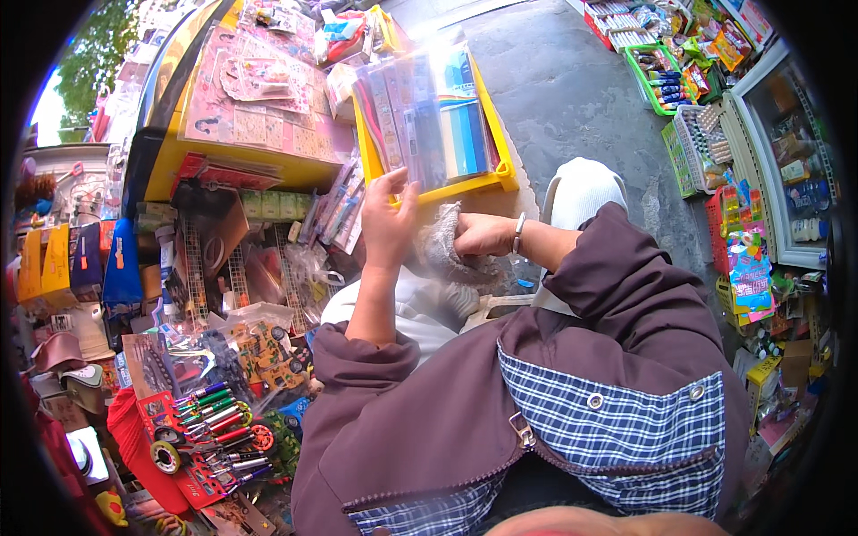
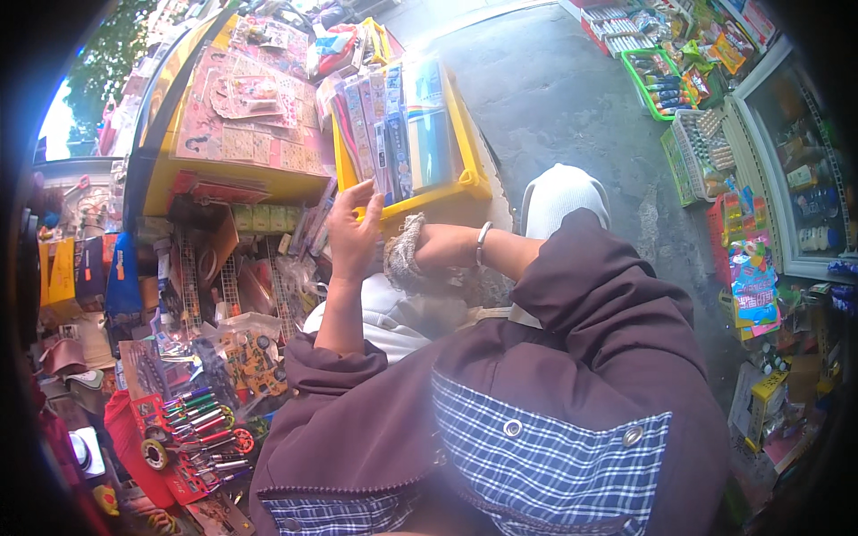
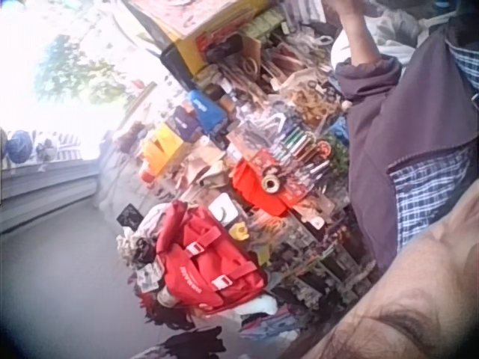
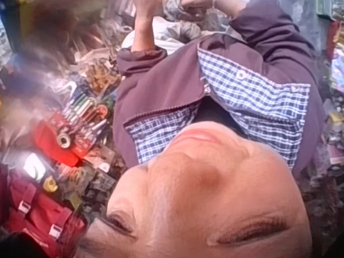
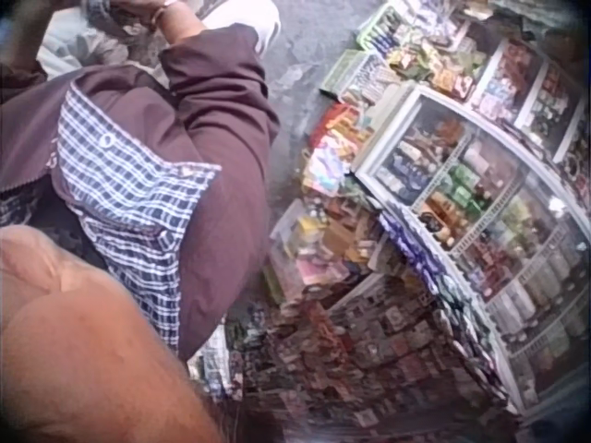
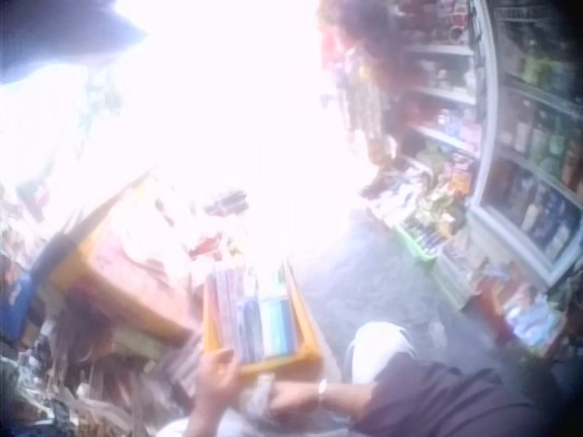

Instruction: The person sits on the floor and wipes various stationery items with a cloth. They pick up items from a yellow bin, wipe them, and place them back into the bin. The items include rulers, erasers, and other small stationery objects.

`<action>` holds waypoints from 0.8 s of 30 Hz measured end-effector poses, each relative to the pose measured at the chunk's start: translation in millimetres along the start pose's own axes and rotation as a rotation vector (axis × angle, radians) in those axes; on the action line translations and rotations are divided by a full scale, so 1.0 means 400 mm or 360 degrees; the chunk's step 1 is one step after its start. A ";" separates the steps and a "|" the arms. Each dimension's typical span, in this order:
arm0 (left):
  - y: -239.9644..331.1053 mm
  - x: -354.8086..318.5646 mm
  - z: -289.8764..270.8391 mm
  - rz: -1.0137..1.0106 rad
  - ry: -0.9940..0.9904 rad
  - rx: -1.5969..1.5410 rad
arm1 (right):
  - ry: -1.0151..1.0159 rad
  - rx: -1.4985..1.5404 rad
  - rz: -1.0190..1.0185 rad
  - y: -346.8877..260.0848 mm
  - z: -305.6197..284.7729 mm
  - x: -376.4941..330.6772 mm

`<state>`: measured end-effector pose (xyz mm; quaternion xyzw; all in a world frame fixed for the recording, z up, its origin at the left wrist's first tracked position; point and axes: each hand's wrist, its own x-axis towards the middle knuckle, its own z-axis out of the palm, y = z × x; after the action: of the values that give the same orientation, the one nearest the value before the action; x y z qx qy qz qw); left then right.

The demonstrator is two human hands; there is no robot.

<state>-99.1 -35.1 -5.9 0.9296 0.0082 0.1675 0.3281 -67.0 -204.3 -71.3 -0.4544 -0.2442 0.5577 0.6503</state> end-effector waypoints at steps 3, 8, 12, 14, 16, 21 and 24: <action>-0.003 0.042 0.036 -0.0178 -0.0083 0.0168 | -0.0024 0.0047 -0.0076 -0.007 -0.003 0.005; -0.041 0.098 0.058 -0.0396 -0.0220 0.0064 | -0.0024 -0.0038 -0.0078 0.003 -0.024 0.004; -0.061 0.108 0.059 -0.0490 -0.0204 -0.0173 | -0.0009 -0.0135 0.0080 0.024 -0.053 0.014; -0.052 0.102 0.053 -0.0578 -0.0118 -0.0484 | -0.0005 -0.0169 0.0092 0.036 -0.060 0.029; -0.033 0.088 0.035 -0.0735 -0.0019 -0.1052 | -0.0044 -0.0112 -0.0017 0.042 -0.064 0.035; 0.022 -0.019 -0.008 -0.1107 0.0032 -0.1935 | 0.0014 0.0060 -0.0134 0.011 -0.033 0.031; 0.032 -0.096 -0.027 -0.1250 -0.0141 -0.2201 | 0.0086 0.0057 -0.0258 -0.021 -0.001 0.011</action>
<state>-140.1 -43.4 -1.8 0.4503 0.2164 -0.0305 0.8657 -61.4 -200.0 -65.2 -0.4363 -0.2525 0.4950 0.7077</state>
